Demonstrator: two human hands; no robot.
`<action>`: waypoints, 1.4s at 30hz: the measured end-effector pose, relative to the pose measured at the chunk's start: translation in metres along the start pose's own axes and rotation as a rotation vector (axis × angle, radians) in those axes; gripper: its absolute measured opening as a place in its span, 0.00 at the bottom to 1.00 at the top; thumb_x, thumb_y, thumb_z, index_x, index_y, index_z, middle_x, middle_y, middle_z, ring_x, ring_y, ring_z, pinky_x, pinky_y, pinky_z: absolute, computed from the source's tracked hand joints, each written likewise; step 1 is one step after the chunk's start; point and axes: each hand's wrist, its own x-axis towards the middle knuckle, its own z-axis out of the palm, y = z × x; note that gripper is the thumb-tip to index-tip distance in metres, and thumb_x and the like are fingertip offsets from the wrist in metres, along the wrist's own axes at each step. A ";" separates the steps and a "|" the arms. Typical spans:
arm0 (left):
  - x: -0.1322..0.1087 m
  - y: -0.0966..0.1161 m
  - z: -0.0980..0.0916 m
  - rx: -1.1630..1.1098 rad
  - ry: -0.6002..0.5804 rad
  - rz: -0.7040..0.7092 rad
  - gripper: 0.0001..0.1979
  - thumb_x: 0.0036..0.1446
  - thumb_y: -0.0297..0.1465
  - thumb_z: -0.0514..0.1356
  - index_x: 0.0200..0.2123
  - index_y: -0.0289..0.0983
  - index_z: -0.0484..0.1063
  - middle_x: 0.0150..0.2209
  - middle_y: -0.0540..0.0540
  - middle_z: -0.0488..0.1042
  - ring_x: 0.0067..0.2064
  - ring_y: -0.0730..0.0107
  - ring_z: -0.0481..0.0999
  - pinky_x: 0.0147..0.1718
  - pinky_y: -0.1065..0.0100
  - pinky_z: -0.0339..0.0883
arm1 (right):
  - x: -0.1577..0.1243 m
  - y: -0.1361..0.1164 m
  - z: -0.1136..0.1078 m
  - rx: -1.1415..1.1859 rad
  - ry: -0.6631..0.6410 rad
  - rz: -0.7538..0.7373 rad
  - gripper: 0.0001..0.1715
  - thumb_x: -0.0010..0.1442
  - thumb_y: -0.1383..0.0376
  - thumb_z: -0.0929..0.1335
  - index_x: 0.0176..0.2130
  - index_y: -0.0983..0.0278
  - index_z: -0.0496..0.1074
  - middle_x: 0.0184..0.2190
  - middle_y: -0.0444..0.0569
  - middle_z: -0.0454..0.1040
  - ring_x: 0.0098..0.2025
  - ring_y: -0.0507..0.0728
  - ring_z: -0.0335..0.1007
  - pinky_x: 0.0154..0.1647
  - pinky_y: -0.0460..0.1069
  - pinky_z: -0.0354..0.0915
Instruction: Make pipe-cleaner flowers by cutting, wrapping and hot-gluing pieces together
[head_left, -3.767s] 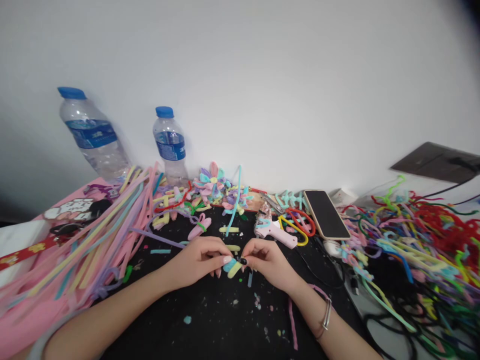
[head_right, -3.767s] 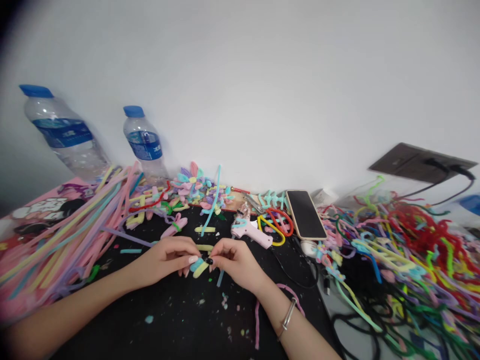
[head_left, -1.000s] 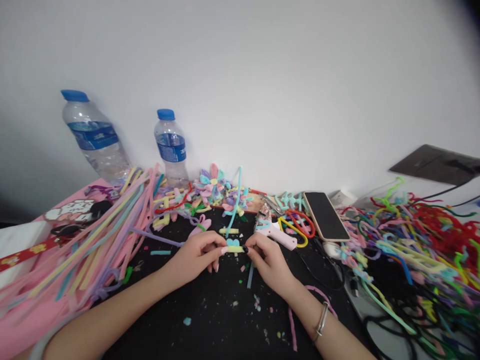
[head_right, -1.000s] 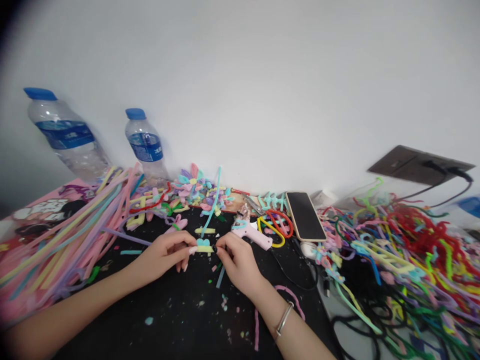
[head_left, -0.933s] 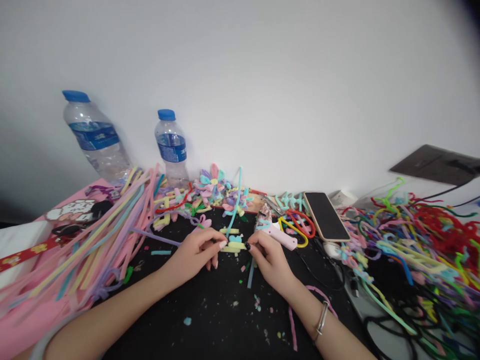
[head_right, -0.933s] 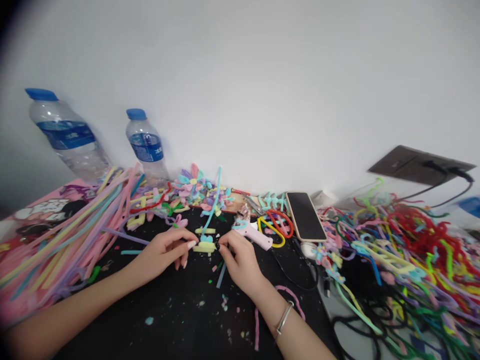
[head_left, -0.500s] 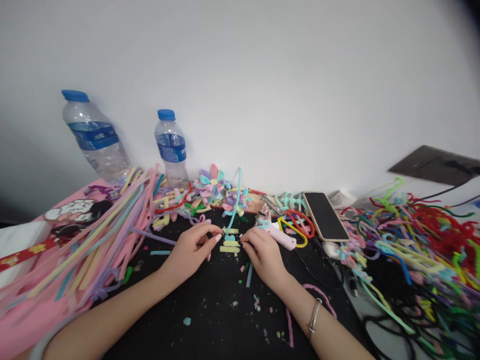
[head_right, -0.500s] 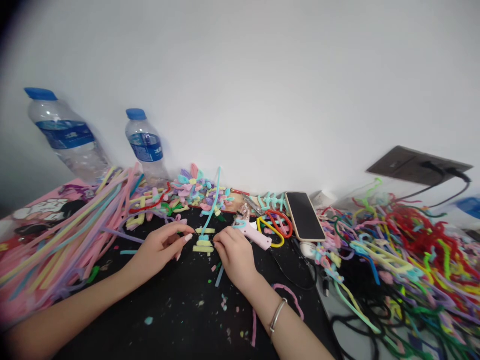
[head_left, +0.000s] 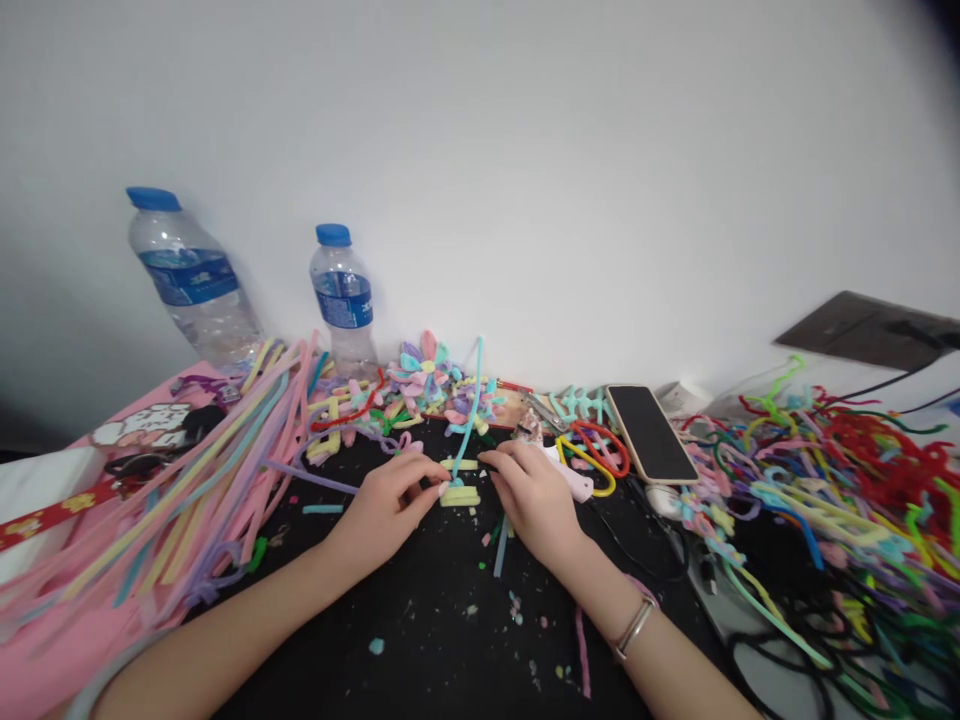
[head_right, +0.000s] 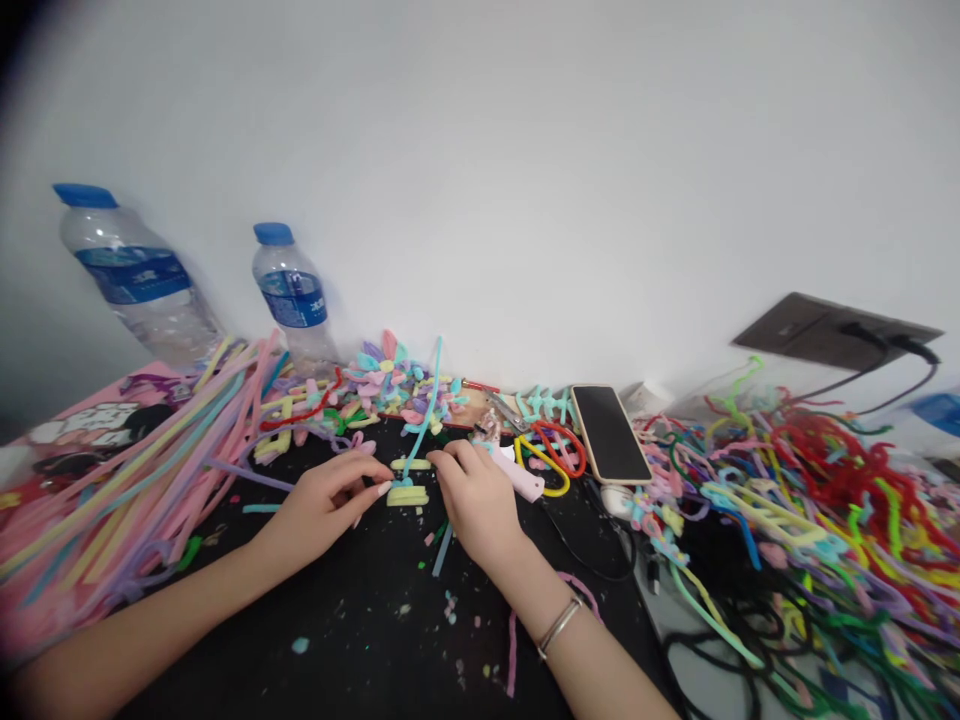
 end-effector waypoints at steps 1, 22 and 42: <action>0.000 0.000 0.000 0.040 -0.009 0.033 0.08 0.61 0.31 0.55 0.36 0.38 0.74 0.36 0.48 0.71 0.28 0.72 0.71 0.27 0.71 0.65 | 0.005 0.000 -0.001 -0.054 -0.017 -0.030 0.14 0.66 0.71 0.61 0.48 0.64 0.71 0.41 0.53 0.72 0.40 0.59 0.66 0.40 0.52 0.65; -0.002 0.000 -0.002 0.070 -0.129 0.107 0.10 0.61 0.27 0.55 0.39 0.39 0.76 0.38 0.45 0.74 0.32 0.70 0.72 0.31 0.71 0.65 | 0.047 0.010 -0.025 0.706 0.575 0.413 0.07 0.58 0.67 0.67 0.37 0.62 0.76 0.34 0.48 0.78 0.34 0.55 0.73 0.32 0.49 0.67; 0.000 0.007 0.001 -0.361 -0.172 -0.210 0.11 0.56 0.35 0.60 0.37 0.35 0.76 0.21 0.53 0.69 0.19 0.75 0.68 0.20 0.73 0.62 | -0.012 -0.004 -0.004 1.713 -0.449 0.773 0.16 0.53 0.57 0.73 0.32 0.65 0.67 0.12 0.37 0.66 0.09 0.45 0.54 0.09 0.39 0.48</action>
